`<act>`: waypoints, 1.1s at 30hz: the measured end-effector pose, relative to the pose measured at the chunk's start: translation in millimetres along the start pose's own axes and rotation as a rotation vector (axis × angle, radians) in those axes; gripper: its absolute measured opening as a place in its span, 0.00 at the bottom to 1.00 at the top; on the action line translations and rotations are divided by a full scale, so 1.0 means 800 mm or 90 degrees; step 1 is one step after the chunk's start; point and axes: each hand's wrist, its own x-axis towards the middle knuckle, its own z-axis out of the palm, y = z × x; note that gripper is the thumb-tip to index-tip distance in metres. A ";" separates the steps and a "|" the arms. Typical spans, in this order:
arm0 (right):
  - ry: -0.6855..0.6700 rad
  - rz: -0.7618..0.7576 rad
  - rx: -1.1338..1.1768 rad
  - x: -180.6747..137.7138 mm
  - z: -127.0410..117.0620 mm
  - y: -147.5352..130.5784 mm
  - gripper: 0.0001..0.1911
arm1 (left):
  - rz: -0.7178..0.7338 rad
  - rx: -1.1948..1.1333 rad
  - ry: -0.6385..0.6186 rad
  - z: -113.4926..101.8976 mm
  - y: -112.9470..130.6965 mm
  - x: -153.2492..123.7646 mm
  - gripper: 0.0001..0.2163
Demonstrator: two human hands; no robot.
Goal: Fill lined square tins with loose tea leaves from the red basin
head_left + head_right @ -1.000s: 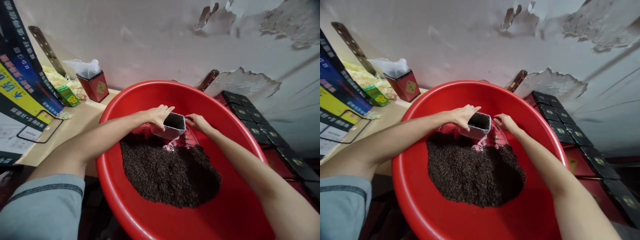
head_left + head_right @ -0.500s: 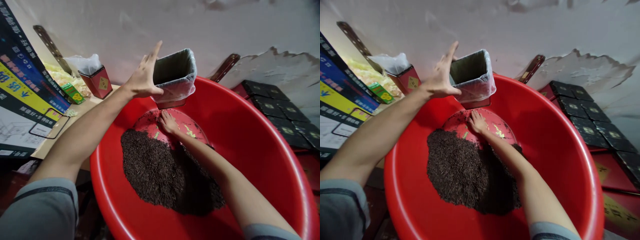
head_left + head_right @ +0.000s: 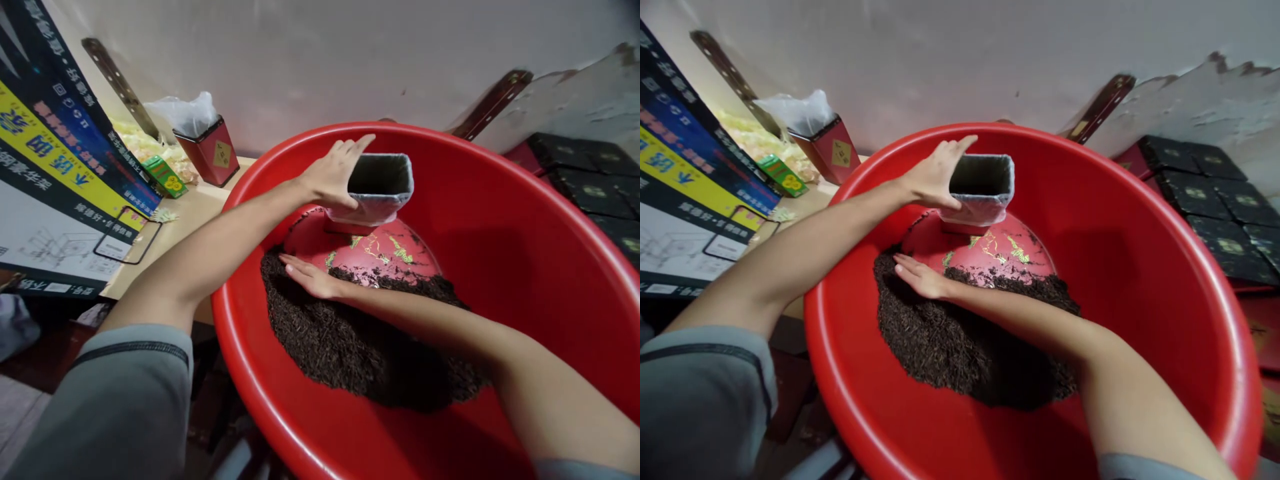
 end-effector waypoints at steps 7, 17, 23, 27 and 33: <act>-0.147 -0.108 0.011 -0.067 0.000 -0.049 0.47 | 0.063 -0.002 -0.068 0.031 0.005 -0.002 0.62; -0.043 -0.063 -0.145 -0.129 -0.077 0.013 0.36 | 0.030 0.011 -0.149 0.032 0.008 -0.008 0.65; 0.005 0.014 -0.178 -0.140 -0.080 0.067 0.41 | 0.040 0.003 -0.190 0.030 -0.003 -0.005 0.67; 0.009 0.036 -0.161 -0.139 -0.067 0.071 0.43 | 0.042 0.000 -0.225 0.028 -0.005 -0.005 0.67; 0.007 0.006 -0.105 -0.141 -0.047 0.051 0.41 | 0.037 -0.017 -0.209 0.021 -0.005 -0.008 0.63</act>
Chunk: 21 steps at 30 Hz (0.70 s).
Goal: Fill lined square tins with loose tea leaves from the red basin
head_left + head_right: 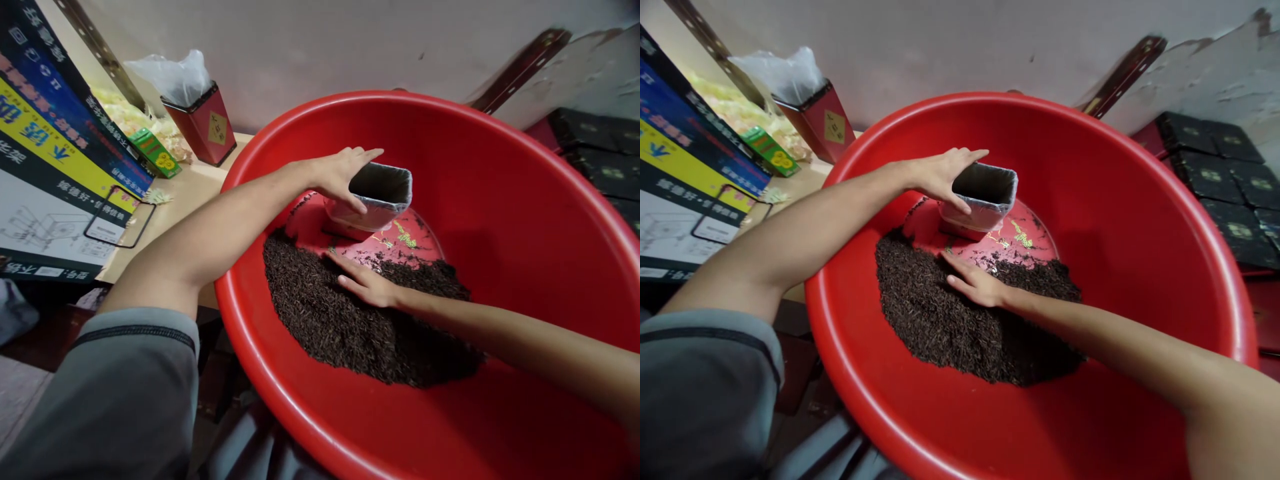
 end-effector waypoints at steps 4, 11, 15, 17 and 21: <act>-0.019 -0.029 0.004 -0.003 0.011 -0.027 0.46 | -0.022 -0.014 0.019 -0.007 0.001 -0.002 0.59; -0.060 -0.112 -0.142 -0.007 0.026 -0.066 0.54 | -0.060 -0.060 0.064 -0.032 0.017 -0.019 0.51; -0.051 -0.105 -0.163 -0.007 0.030 -0.067 0.37 | -0.073 -0.099 0.078 -0.039 0.016 -0.024 0.46; -0.048 -0.113 -0.163 -0.005 0.030 -0.066 0.34 | -0.060 -0.106 0.071 -0.035 0.010 -0.022 0.49; -0.062 -0.099 -0.183 -0.002 0.031 -0.073 0.37 | -0.011 -0.061 0.033 -0.016 -0.006 -0.010 0.66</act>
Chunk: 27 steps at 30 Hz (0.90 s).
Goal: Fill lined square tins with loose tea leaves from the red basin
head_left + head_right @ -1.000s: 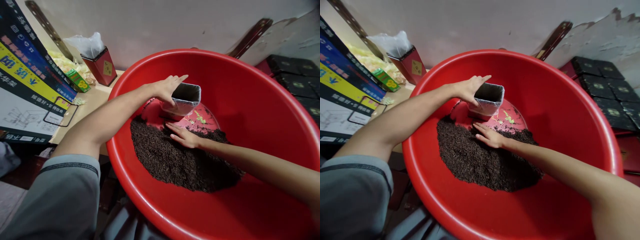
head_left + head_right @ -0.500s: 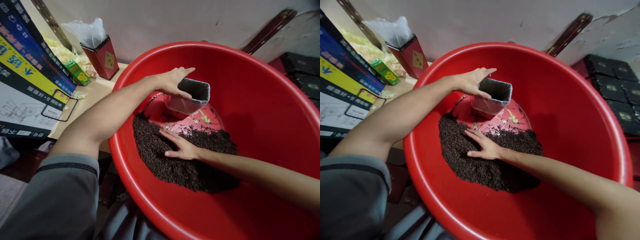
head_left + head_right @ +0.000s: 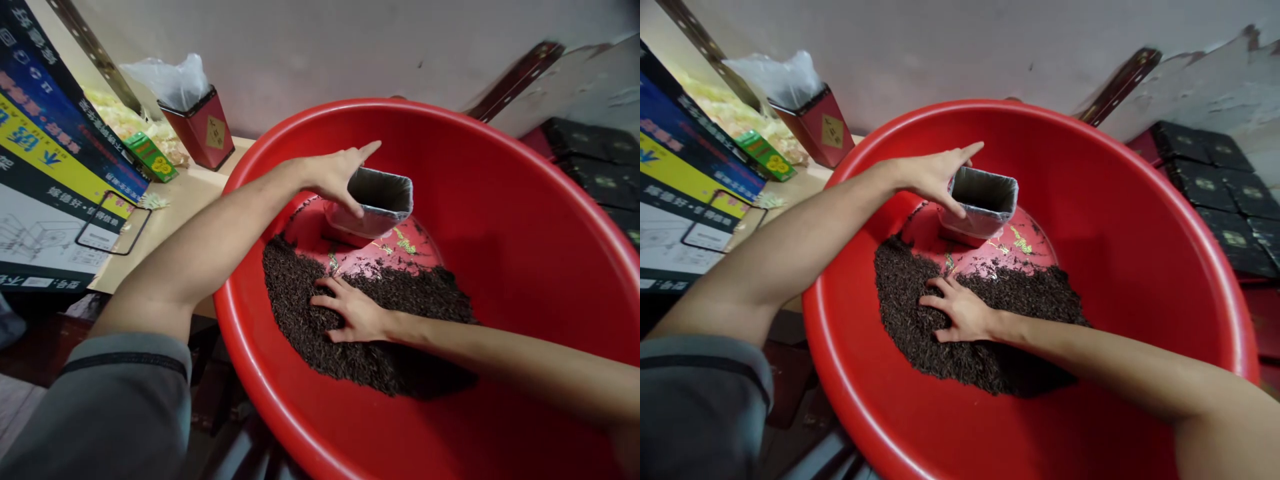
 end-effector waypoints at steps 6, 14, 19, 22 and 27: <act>-0.008 0.043 0.003 0.002 -0.003 -0.011 0.36 | -0.035 0.072 -0.064 0.006 0.013 0.005 0.70; -0.010 0.031 0.033 0.002 -0.006 -0.015 0.33 | -0.053 0.121 -0.173 0.000 0.060 -0.038 0.70; -0.020 0.083 0.031 0.005 -0.003 -0.020 0.36 | -0.110 0.124 -0.234 -0.020 0.080 -0.050 0.67; -0.014 0.062 0.037 0.006 -0.002 -0.017 0.33 | -0.159 0.097 -0.190 -0.039 0.072 -0.050 0.55; -0.003 0.006 0.067 0.006 -0.002 -0.006 0.31 | -0.235 0.114 -0.102 -0.048 0.031 -0.042 0.46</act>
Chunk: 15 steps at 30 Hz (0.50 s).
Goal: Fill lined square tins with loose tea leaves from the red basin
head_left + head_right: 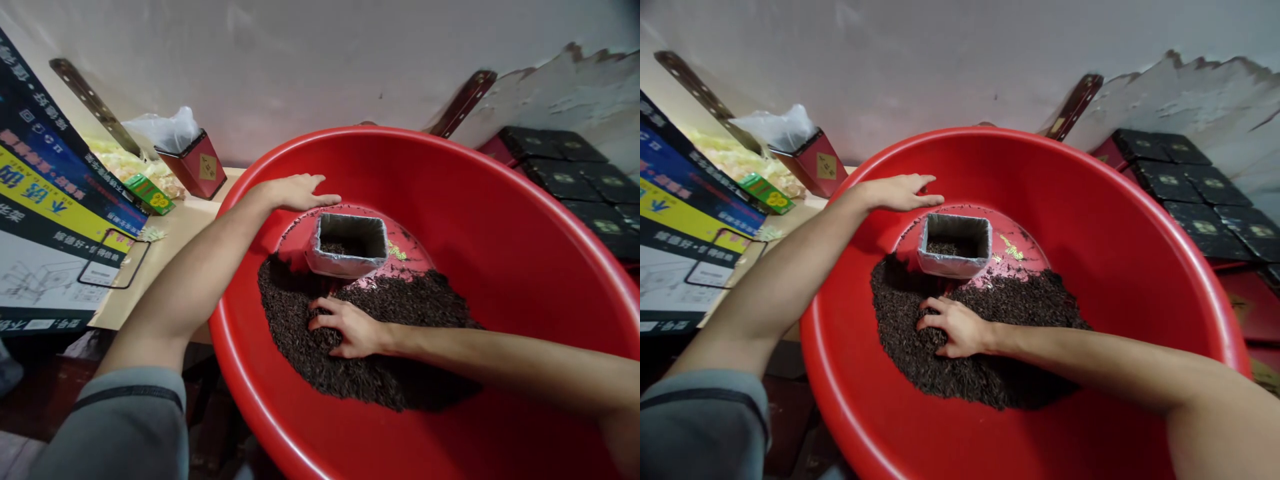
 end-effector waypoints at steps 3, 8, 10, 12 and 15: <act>0.002 -0.027 0.027 -0.001 -0.004 0.001 0.29 | -0.015 0.008 -0.038 0.008 -0.014 0.011 0.45; 0.046 -0.059 0.125 -0.002 -0.019 -0.013 0.26 | 0.026 0.006 -0.047 0.017 -0.025 0.023 0.39; 0.067 -0.069 0.166 -0.001 -0.028 -0.023 0.25 | 0.032 0.003 -0.042 0.019 -0.030 0.028 0.37; 0.080 -0.077 0.197 0.001 -0.038 -0.034 0.23 | 0.029 0.006 -0.043 0.019 -0.034 0.031 0.37; 0.110 -0.088 0.223 0.006 -0.054 -0.049 0.21 | 0.018 0.007 -0.054 0.018 -0.039 0.033 0.38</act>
